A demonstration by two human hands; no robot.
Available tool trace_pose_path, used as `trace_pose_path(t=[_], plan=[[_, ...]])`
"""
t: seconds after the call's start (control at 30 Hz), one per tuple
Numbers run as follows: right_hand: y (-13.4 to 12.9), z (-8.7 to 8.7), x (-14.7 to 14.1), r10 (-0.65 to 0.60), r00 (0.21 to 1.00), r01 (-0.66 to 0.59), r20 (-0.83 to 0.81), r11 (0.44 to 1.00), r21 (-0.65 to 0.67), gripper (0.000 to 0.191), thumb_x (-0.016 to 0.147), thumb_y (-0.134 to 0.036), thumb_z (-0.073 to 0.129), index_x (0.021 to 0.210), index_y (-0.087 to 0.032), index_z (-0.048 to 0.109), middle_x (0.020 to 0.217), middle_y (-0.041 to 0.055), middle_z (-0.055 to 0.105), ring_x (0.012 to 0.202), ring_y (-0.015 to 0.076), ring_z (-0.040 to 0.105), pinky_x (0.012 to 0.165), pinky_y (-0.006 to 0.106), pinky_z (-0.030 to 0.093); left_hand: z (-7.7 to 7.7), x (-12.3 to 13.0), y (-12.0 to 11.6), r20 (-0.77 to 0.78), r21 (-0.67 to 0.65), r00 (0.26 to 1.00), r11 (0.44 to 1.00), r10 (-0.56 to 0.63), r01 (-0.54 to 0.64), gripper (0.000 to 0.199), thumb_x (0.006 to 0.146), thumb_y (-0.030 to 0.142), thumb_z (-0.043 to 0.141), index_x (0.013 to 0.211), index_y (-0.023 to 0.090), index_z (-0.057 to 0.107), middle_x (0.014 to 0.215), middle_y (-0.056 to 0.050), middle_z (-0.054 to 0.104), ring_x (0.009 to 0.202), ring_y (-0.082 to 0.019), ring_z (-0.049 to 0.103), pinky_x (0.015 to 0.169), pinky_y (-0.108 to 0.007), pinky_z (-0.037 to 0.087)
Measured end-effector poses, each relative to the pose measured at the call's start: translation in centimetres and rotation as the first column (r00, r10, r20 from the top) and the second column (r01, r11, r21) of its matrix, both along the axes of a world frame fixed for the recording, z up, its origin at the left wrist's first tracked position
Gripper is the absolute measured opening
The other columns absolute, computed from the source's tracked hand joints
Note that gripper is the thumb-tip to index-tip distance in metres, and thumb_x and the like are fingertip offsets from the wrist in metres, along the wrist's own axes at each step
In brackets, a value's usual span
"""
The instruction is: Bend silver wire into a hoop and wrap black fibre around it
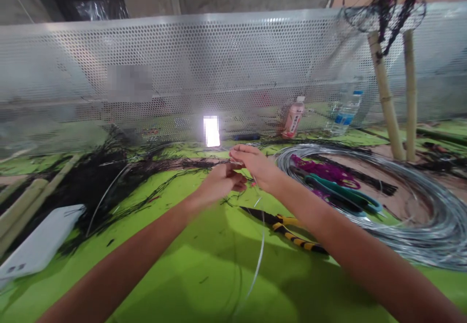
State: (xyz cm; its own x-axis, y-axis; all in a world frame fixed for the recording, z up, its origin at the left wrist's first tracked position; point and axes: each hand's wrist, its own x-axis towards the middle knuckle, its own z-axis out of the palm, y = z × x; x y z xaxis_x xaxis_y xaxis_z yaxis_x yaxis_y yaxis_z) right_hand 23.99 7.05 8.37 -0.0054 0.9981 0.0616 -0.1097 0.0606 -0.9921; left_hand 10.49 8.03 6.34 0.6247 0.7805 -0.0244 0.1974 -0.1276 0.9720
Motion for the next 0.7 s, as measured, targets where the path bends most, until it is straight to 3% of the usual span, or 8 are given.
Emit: trace_pose_path(t=[0.1,0.23,0.3,0.33,0.4,0.5,0.57,0.7], plan=[[-0.2,0.2,1.1,0.064,0.998,-0.066,-0.026,0.995,-0.079,0.018,0.1,-0.033,0.061,0.098,-0.015,0.063,0.09,0.0009,0.063,0.067,0.0094,0.057,0.06,0.023,0.051,1.7,-1.2,-2.9,-0.125,0.062,0.99,0.995,-0.066,0.074,0.032,0.101,0.037,0.059,0.126,0.017,0.064,0.111,-0.008,0.071,0.091,-0.019,0.07,0.082,-0.039,0.059],[-1.1,1.8,3.8,0.11,0.984,-0.119,-0.139,0.991,-0.063,0.016,0.099,-0.024,0.058,0.087,-0.015,0.058,0.077,-0.0025,0.058,0.048,0.0045,0.036,0.044,0.018,0.032,3.6,-6.2,-8.8,-0.332,0.124,0.94,0.984,-0.078,0.126,0.035,0.095,0.046,0.065,0.125,0.029,0.073,0.119,-0.008,0.075,0.11,-0.027,0.068,0.085,-0.034,0.053],[-1.6,3.2,5.8,0.076,0.977,-0.081,-0.199,0.996,-0.019,0.018,0.096,-0.019,0.056,0.079,-0.017,0.056,0.072,-0.0024,0.055,0.046,0.0046,0.027,0.041,0.019,0.026,3.8,-8.7,-11.4,-0.432,0.109,0.889,0.969,-0.153,0.22,0.031,0.095,0.044,0.064,0.122,0.033,0.075,0.116,-0.005,0.078,0.105,-0.027,0.071,0.084,-0.033,0.052],[-1.7,3.9,6.9,0.054,0.973,-0.055,-0.225,0.998,0.004,0.017,0.094,-0.017,0.056,0.077,-0.017,0.055,0.072,-0.0021,0.054,0.046,0.0047,0.025,0.041,0.019,0.025,3.7,-9.7,-12.5,-0.532,0.147,0.82,0.93,-0.212,0.336,0.032,0.099,0.044,0.057,0.127,0.037,0.071,0.116,-0.002,0.078,0.103,-0.025,0.073,0.083,-0.031,0.052],[-2.0,5.1,9.0,0.008,0.964,0.005,-0.267,0.999,0.048,0.016,0.091,-0.014,0.056,0.076,-0.019,0.053,0.073,-0.002,0.053,0.046,0.0048,0.023,0.04,0.019,0.026,3.1,-10.8,-13.9,-0.633,0.333,0.761,0.838,-0.141,0.432,0.035,0.1,0.038,0.055,0.132,0.033,0.067,0.125,-0.003,0.075,0.107,-0.026,0.073,0.088,-0.033,0.053],[-2.2,5.4,11.5,-0.059,0.957,0.089,-0.284,0.992,0.093,0.015,0.087,-0.013,0.059,0.076,-0.02,0.05,0.073,-0.003,0.05,0.045,0.0045,0.02,0.039,0.018,0.025,1.8,-11.2,-13.9,-0.646,0.639,0.76,0.599,0.075,0.483,0.028,0.102,0.028,0.05,0.121,0.025,0.07,0.112,-0.005,0.078,0.094,-0.023,0.075,0.084,-0.033,0.055],[-2.3,4.8,12.7,-0.108,0.957,0.143,-0.268,0.983,0.115,0.013,0.084,-0.012,0.061,0.083,-0.021,0.051,0.072,-0.004,0.05,0.045,0.0043,0.024,0.04,0.017,0.026,1.1,-11.3,-12.8,-0.605,0.736,0.784,0.473,0.136,0.485,0.033,0.106,0.024,0.039,0.11,0.022,0.072,0.097,-0.004,0.079,0.08,-0.02,0.074,0.077,-0.032,0.055],[-2.6,2.8,13.9,-0.198,0.966,0.224,-0.167,0.962,0.154,0.005,0.088,-0.02,0.062,0.093,-0.018,0.059,0.072,-0.004,0.053,0.05,0.006,0.042,0.045,0.018,0.034,1.1,-11.7,-10.1,-0.543,0.793,0.832,0.4,0.118,0.46,0.036,0.107,0.02,0.035,0.113,0.021,0.07,0.088,-0.004,0.076,0.074,-0.018,0.069,0.076,-0.03,0.055]])
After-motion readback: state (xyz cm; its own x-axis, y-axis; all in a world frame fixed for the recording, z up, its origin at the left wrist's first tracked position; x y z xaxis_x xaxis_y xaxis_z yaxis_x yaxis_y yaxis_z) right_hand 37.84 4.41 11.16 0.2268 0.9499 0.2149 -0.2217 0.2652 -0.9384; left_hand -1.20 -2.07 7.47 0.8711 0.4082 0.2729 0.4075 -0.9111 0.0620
